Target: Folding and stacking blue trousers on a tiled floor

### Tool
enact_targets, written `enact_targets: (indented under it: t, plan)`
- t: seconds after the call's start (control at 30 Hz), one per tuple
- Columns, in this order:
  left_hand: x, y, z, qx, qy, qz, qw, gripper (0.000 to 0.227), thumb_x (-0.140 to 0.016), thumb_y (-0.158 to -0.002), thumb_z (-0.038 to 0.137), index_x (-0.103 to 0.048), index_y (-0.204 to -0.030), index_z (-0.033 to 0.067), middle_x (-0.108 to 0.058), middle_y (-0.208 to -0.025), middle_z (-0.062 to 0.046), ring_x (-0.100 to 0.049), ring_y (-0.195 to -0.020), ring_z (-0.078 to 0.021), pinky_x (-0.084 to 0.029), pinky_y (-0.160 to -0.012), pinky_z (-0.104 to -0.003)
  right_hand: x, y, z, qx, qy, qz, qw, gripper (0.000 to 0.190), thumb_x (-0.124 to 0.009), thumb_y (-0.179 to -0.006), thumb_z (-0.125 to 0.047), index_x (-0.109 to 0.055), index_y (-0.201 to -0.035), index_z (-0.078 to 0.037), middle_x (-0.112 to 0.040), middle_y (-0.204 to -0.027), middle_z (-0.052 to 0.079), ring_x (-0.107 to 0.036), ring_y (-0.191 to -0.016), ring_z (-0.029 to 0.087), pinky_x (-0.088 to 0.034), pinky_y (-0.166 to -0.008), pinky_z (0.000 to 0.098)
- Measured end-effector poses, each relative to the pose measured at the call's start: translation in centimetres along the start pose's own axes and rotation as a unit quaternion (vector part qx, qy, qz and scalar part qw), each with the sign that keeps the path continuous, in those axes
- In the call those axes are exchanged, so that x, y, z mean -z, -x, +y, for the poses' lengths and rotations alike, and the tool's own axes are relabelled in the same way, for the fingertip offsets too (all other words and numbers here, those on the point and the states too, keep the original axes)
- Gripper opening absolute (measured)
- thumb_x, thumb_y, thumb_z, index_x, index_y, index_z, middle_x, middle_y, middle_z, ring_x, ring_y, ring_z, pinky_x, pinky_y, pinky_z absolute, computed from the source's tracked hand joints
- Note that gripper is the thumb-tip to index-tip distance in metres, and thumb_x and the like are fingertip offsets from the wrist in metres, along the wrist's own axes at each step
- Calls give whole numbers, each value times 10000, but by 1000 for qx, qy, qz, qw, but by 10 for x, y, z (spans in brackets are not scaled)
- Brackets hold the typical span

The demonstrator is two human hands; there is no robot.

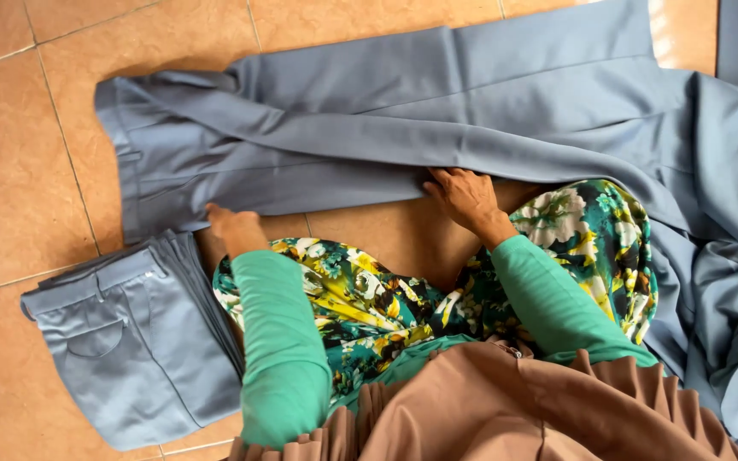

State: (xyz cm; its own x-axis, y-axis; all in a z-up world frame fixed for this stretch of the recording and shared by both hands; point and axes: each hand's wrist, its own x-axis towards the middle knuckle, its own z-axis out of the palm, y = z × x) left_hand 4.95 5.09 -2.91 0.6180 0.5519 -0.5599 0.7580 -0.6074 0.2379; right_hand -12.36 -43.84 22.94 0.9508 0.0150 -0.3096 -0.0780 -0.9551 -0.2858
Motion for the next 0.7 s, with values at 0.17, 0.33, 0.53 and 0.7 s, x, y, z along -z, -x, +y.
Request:
enact_targets:
  t: [0.17,0.33,0.53,0.7]
  plan:
    - [108,130,67,155,560,246,776,851,-725,-987,421,-172,-1600,213,-162,-1677,-176,-165,-1579,-271,-309,-1263,-476,-20,-15,49,-75,36,86,993,207,-515,-1022,-426,-646,-1063,-272,-716,-901,56,-764,-845,318,-604,-706,507]
    - [59,213,116,-219,262,363,867,906,-795,-856,45,-248,-1577,84,-261,-1567,-290,-287,-1497,-465,-329,-1174,-643,24,-10,83,-155,57,160,973,272,-639,-982,-279,-525,-1228,-263,-696,-888,82,-765,-790,365,-599,-687,561]
    - [42,297,222,-455,49,72,886,884,-587,-948,-51,-229,-1631,383,-86,-1726,-84,-653,-1105,-360,-561,-902,-457,110,0,136,-309,-39,100,945,1031,-774,-938,-221,-27,-1645,-280,-649,-1252,246,-680,-1051,519,-505,-890,652]
    - [27,252,284,-469,-117,-8,875,786,-610,-983,102,-203,-1613,335,-139,-1712,-151,-663,-1120,-462,-531,-922,-571,92,-20,261,-362,-82,60,927,764,-840,-786,-417,-563,-1480,-257,-542,-1327,230,-620,-1123,499,-472,-930,615]
